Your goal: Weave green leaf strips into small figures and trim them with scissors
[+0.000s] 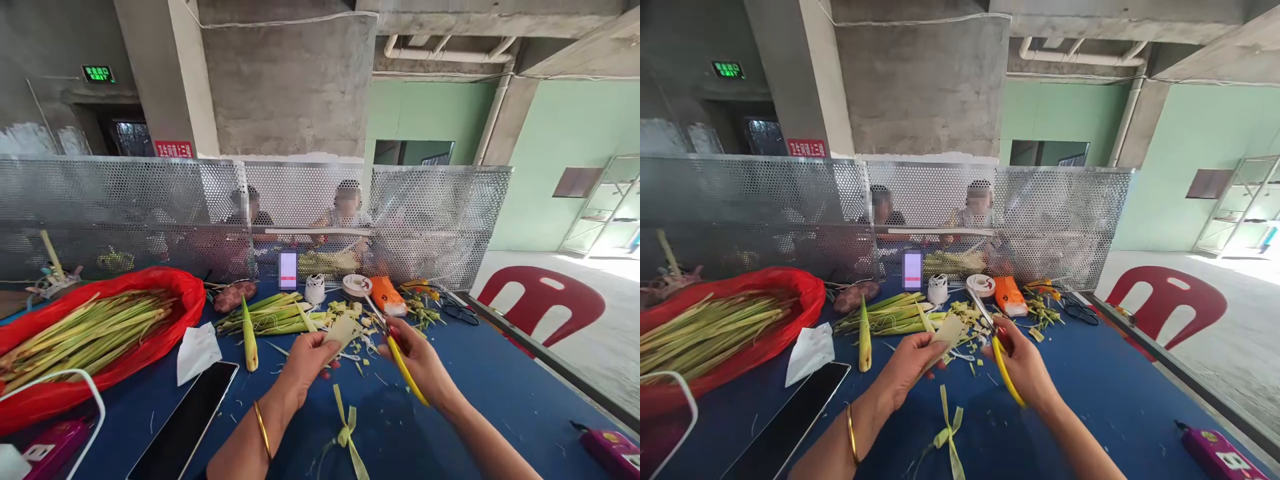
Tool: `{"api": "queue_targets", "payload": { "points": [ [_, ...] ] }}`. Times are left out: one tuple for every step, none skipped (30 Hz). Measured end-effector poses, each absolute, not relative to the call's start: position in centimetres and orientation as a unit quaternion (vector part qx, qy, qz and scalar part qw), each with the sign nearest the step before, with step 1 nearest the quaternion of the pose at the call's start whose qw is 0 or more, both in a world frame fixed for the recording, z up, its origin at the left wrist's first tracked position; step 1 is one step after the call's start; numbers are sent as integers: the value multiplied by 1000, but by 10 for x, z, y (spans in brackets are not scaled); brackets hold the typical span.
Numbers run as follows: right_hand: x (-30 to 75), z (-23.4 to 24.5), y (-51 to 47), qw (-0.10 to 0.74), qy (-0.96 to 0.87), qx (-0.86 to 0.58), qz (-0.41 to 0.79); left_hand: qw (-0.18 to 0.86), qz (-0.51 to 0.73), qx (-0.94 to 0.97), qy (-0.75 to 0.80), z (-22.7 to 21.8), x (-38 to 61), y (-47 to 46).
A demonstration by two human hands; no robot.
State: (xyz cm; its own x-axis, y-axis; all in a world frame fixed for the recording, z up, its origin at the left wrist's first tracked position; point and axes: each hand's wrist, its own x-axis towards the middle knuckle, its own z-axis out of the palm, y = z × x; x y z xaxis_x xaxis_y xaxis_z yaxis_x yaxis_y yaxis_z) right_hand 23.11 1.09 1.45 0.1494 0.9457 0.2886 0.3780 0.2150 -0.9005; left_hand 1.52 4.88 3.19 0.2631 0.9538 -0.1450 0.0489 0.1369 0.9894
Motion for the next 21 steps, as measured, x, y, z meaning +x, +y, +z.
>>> {"api": "queue_targets", "payload": {
  "points": [
    [242,12,10,466,-611,-586,257,594,393,516,477,33,17,56],
    [252,9,8,434,-626,-601,241,595,400,504,481,34,19,62],
    [260,7,7,406,-640,-606,241,594,406,498,485,34,21,69],
    [266,6,5,383,-653,-605,247,591,409,496,488,33,24,75],
    [269,5,4,365,-663,-601,255,587,410,498,490,32,27,80],
    [270,4,3,350,-671,-599,261,584,410,499,491,31,31,84],
    [269,3,2,338,-675,-601,264,583,408,501,492,29,35,87],
    [267,3,2,328,-676,-606,263,584,402,504,492,27,40,90],
    [264,3,3,319,-674,-613,259,587,394,508,492,24,44,91],
    [261,4,4,312,-672,-621,256,591,383,513,492,22,49,92],
    [258,4,5,306,-669,-627,255,596,369,517,491,20,53,93],
    [256,4,7,300,-667,-632,256,602,353,522,489,17,57,94],
    [254,4,8,295,-664,-637,258,608,339,526,488,15,60,95],
    [253,4,9,290,-660,-642,260,614,325,530,487,14,62,96],
    [253,3,11,287,-654,-649,263,618,314,533,486,12,64,98],
    [253,2,12,287,-646,-655,265,621,305,534,487,11,65,99],
    [253,1,13,289,-639,-660,270,623,299,535,487,10,66,101],
    [253,0,14,292,-634,-660,277,624,294,535,488,9,67,103],
    [253,-2,15,300,-631,-656,285,625,292,534,488,8,68,105],
    [253,-3,16,310,-632,-647,292,627,291,533,488,7,68,107],
    [253,-5,17,319,-636,-637,298,629,290,532,488,7,69,108]
  ]
}}
